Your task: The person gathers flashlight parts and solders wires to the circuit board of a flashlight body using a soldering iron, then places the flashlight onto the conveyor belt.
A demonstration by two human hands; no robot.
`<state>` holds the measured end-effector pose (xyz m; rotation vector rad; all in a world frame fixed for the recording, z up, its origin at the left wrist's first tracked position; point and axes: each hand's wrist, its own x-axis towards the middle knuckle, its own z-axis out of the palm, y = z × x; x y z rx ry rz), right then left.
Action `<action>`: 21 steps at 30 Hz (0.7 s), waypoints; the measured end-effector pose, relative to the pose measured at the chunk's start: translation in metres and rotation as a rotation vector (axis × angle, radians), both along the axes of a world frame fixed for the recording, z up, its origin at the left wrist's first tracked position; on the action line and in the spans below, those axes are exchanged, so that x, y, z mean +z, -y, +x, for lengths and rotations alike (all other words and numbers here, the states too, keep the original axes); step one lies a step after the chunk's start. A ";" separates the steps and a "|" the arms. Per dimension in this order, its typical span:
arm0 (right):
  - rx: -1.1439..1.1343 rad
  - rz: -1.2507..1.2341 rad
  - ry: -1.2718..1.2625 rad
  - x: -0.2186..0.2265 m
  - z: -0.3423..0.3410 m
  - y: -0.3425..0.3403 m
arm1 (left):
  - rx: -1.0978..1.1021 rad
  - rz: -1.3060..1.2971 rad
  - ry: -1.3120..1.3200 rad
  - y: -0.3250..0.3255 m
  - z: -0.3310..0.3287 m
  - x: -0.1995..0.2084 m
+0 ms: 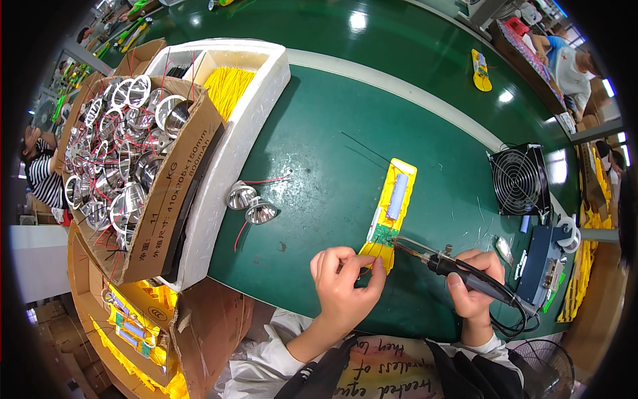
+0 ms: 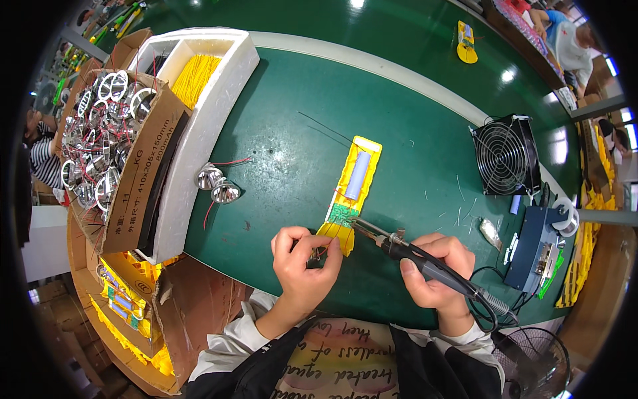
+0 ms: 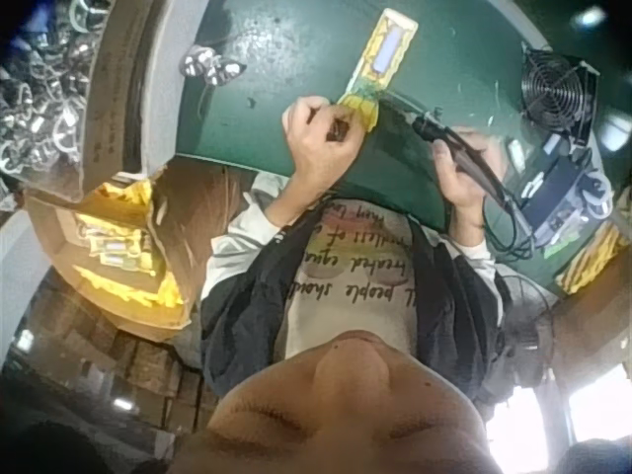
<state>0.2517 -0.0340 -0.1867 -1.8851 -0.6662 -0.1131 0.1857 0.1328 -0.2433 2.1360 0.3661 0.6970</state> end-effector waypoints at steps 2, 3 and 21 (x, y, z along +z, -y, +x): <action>-0.011 0.016 -0.011 -0.002 0.000 0.000 | 0.002 -0.006 0.001 0.000 0.000 0.000; -0.024 0.035 -0.017 -0.002 0.000 0.000 | 0.000 -0.007 0.007 0.000 0.000 0.001; -0.057 0.033 -0.047 -0.007 -0.002 0.000 | -0.022 0.005 0.035 -0.002 0.000 -0.001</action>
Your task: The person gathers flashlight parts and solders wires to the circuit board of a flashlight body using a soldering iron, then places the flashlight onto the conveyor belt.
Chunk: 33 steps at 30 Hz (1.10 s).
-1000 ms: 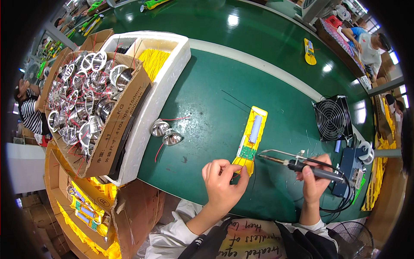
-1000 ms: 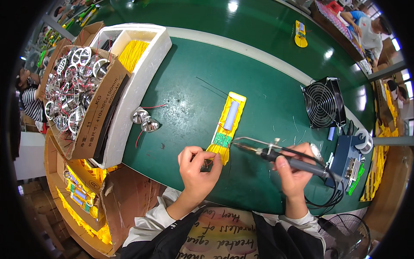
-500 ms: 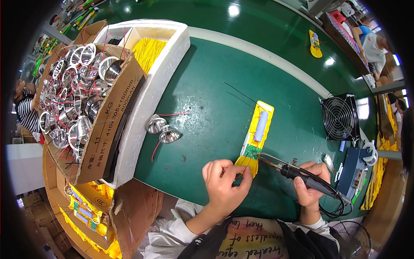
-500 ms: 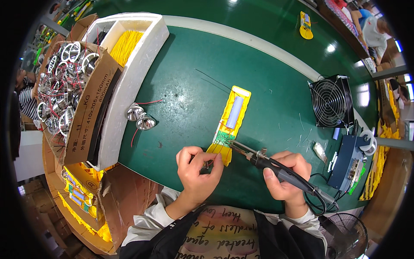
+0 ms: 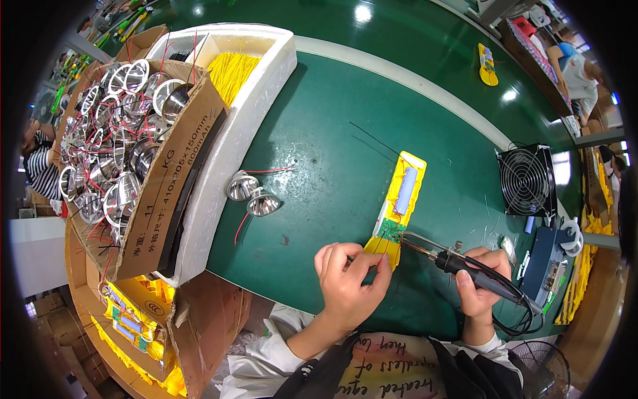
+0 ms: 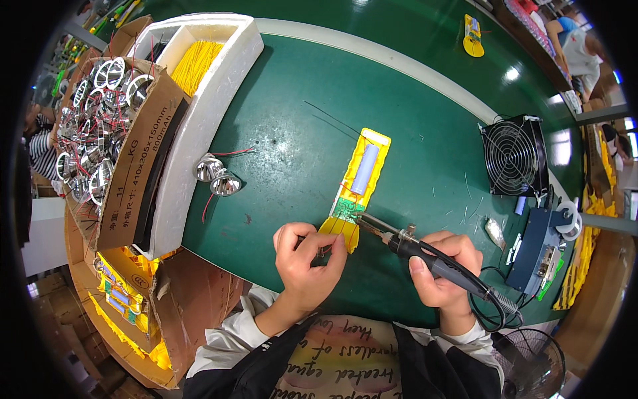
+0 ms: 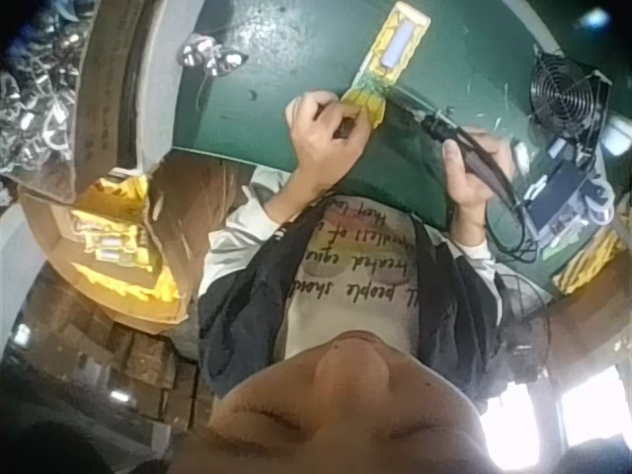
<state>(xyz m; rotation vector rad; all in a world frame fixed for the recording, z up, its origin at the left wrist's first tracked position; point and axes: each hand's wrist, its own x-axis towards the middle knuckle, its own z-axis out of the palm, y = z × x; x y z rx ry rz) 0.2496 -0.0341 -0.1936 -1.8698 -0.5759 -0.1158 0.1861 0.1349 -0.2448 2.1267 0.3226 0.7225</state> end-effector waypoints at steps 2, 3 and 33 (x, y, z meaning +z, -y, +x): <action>-0.004 0.008 -0.011 0.000 -0.001 0.000 | -0.003 0.010 0.004 0.000 0.000 0.000; -0.008 0.016 -0.022 -0.001 -0.001 0.000 | -0.006 0.010 0.005 0.000 0.000 0.000; -0.072 0.057 -0.027 -0.003 -0.001 0.005 | -0.009 0.002 0.018 0.001 0.000 0.002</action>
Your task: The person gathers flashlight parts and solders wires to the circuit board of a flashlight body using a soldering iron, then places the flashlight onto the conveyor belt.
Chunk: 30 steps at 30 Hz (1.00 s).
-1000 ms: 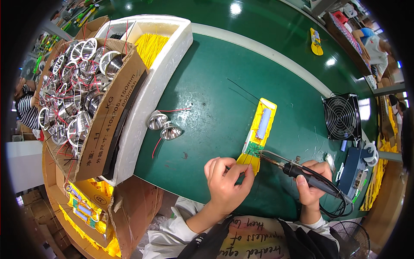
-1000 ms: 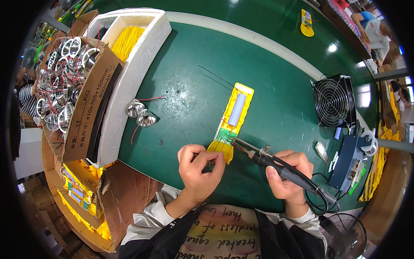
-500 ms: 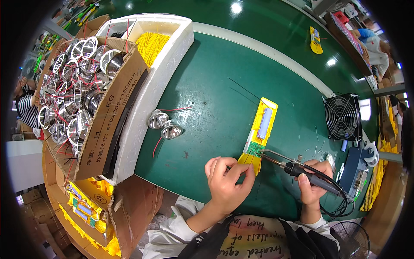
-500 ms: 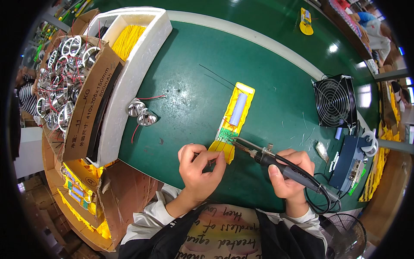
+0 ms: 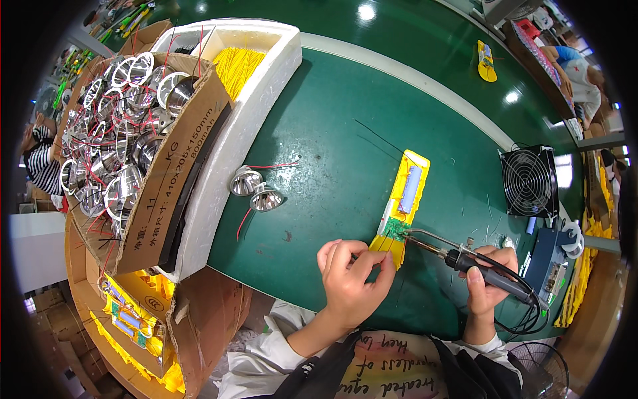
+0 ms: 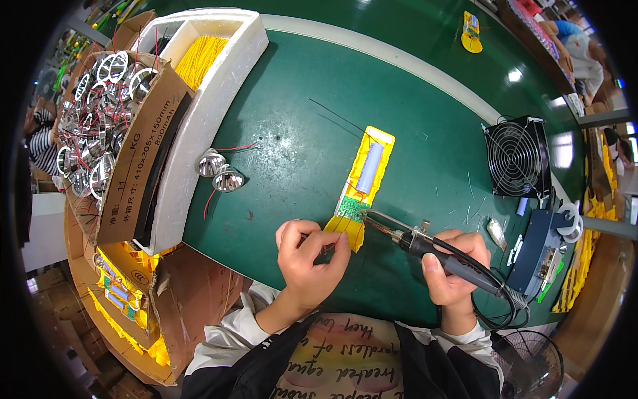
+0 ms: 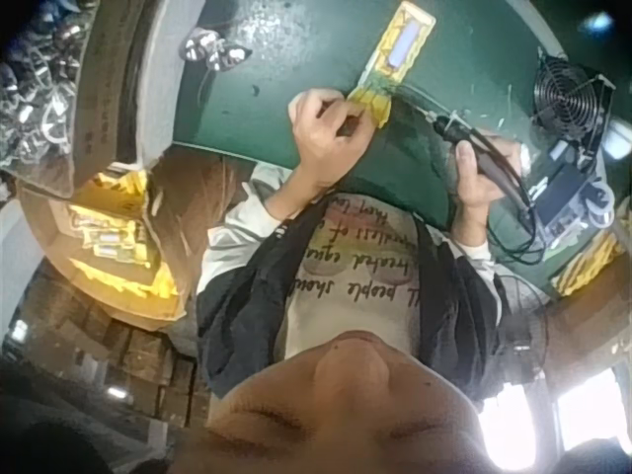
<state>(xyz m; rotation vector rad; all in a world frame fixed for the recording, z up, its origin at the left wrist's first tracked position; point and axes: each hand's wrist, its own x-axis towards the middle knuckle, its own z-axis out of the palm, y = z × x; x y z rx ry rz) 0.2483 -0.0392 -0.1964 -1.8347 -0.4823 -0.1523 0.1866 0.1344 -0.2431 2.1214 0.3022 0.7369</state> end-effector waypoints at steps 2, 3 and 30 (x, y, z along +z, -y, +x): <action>0.013 -0.012 -0.004 0.001 0.001 0.000 | 0.004 -0.005 -0.004 0.000 -0.001 0.000; 0.025 -0.025 -0.008 0.001 0.001 0.000 | 0.001 -0.002 -0.008 -0.001 -0.001 0.000; -0.324 0.197 -0.008 -0.002 -0.005 0.091 | -0.095 0.030 -0.193 -0.009 0.003 0.024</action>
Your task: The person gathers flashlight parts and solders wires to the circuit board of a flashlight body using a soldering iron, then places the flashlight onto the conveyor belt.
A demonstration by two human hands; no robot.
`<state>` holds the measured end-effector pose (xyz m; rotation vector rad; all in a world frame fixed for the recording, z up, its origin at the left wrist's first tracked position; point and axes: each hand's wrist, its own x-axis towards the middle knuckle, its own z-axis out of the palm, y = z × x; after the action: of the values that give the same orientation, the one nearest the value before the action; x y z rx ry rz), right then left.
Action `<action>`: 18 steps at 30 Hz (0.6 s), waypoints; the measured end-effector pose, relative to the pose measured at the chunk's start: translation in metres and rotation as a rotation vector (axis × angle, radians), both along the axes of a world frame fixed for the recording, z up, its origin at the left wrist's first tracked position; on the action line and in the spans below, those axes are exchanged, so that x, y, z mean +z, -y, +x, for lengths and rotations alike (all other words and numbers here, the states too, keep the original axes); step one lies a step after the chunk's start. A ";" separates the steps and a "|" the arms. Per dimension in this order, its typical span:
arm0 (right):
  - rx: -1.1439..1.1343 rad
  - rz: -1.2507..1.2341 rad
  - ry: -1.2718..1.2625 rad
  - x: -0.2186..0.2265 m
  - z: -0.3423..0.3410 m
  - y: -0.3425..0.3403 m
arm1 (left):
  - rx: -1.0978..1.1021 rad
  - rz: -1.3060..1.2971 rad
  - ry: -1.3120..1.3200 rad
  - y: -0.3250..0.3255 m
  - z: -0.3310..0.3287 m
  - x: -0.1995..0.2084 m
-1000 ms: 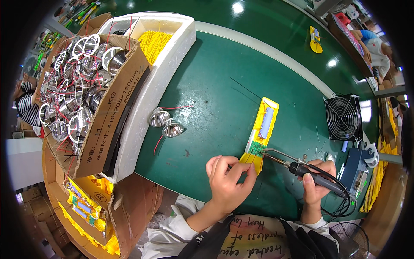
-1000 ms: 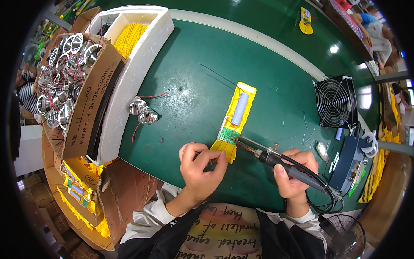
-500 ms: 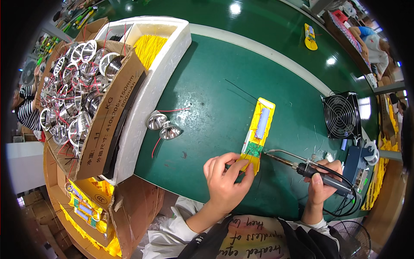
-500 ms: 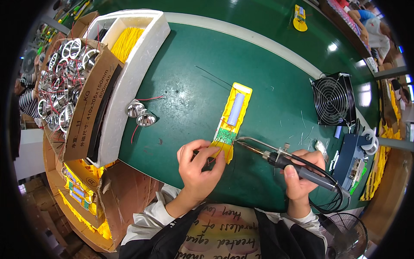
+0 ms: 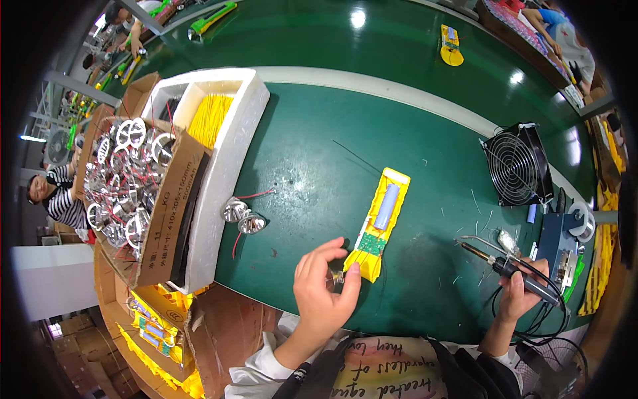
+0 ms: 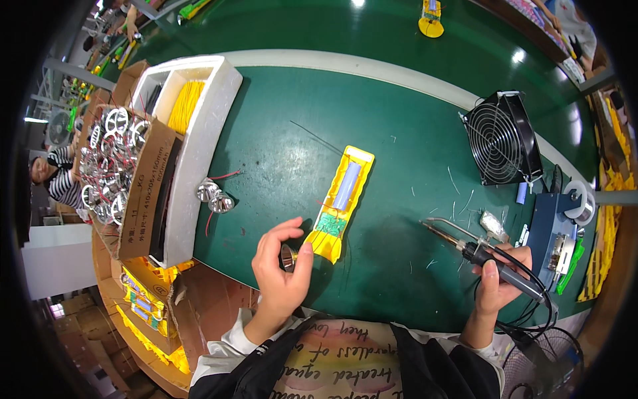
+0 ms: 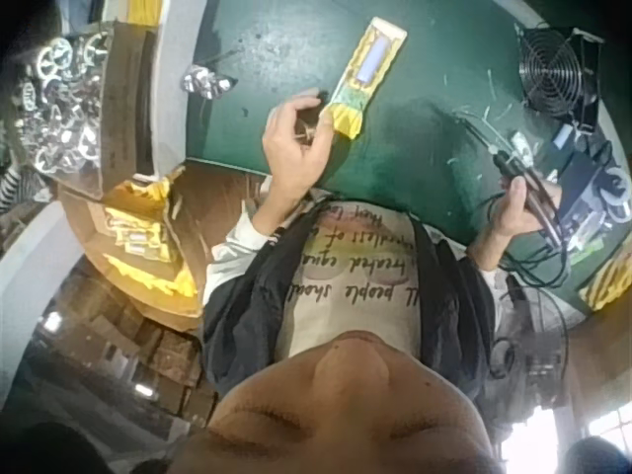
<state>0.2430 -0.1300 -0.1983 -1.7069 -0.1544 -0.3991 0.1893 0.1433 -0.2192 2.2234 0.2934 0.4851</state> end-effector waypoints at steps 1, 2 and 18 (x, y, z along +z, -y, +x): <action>-0.010 0.015 -0.001 -0.002 -0.001 0.005 | -0.005 -0.066 -0.066 0.000 0.005 0.009; -0.047 -0.002 0.000 -0.004 -0.003 0.008 | -0.053 0.014 -0.145 0.004 0.013 0.018; -0.030 0.021 -0.123 -0.033 -0.008 0.042 | -0.155 0.677 -0.423 -0.016 0.244 0.055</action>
<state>0.2346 -0.1724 -0.2312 -1.7090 -0.0345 -0.3155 0.4336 0.1590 -0.1646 2.9816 0.1842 0.0087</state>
